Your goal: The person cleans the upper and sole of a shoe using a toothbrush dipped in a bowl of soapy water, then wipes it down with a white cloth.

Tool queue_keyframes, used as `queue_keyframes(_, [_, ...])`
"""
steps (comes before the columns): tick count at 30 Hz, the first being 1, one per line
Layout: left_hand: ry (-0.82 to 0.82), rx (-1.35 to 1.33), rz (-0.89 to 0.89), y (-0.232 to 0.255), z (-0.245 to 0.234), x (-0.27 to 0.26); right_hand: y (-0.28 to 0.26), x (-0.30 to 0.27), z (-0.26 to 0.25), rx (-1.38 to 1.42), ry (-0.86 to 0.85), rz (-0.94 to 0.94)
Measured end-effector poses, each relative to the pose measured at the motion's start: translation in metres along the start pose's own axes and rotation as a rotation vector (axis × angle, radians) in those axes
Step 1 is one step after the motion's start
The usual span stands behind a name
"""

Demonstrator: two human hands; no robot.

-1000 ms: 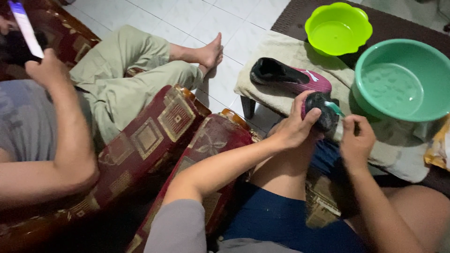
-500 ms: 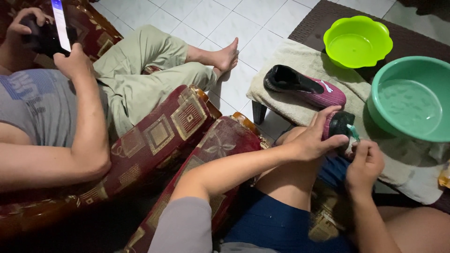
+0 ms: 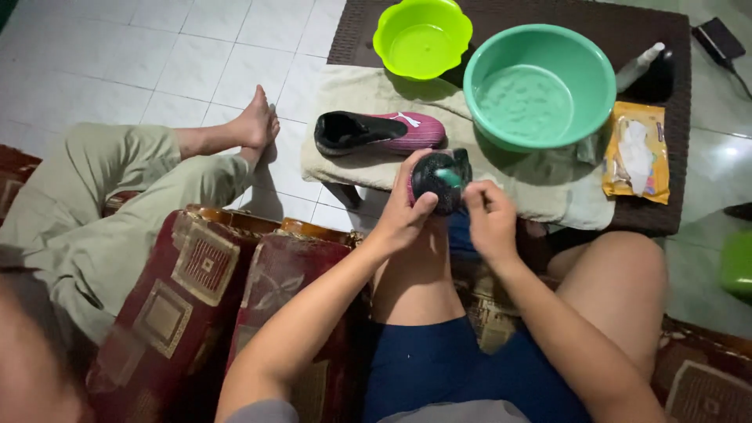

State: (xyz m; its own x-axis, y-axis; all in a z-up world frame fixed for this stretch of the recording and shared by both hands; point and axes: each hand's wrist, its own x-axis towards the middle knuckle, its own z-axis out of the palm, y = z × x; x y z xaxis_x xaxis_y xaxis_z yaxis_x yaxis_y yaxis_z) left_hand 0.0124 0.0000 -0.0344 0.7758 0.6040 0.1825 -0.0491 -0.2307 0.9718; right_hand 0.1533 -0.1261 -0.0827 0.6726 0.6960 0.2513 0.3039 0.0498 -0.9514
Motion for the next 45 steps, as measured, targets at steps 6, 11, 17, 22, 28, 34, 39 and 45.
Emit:
queue_keyframes(6, [-0.017, 0.014, 0.002, -0.002, 0.001, -0.002, -0.015, 0.005, 0.001, -0.047, 0.017, -0.128])
queue_keyframes(11, [-0.023, 0.026, 0.026, -0.011, -0.002, 0.001, 0.009, 0.012, 0.0, -0.029, 0.08, -0.063])
queue_keyframes(17, [-0.027, 0.044, 0.045, -0.015, 0.01, -0.002, -0.019, 0.002, 0.0, -0.034, 0.006, -0.202])
queue_keyframes(22, [-0.02, 0.073, -0.078, -0.001, 0.004, -0.004, 0.014, 0.008, -0.016, -0.113, 0.0, -0.287])
queue_keyframes(28, [-0.028, 0.071, 0.07, 0.0, 0.0, -0.006, 0.069, 0.015, -0.039, -0.268, -0.041, -0.039])
queue_keyframes(34, [-0.054, 0.06, 0.01, 0.015, -0.001, -0.01, 0.061, 0.017, -0.04, -0.256, -0.023, 0.102])
queue_keyframes(39, [-0.05, 0.046, 0.075, 0.008, -0.002, -0.006, 0.073, 0.019, -0.044, -0.245, -0.016, 0.112])
queue_keyframes(45, [-0.04, 0.053, -0.02, 0.027, 0.0, -0.011, 0.032, 0.006, -0.044, -0.232, -0.111, -0.098])
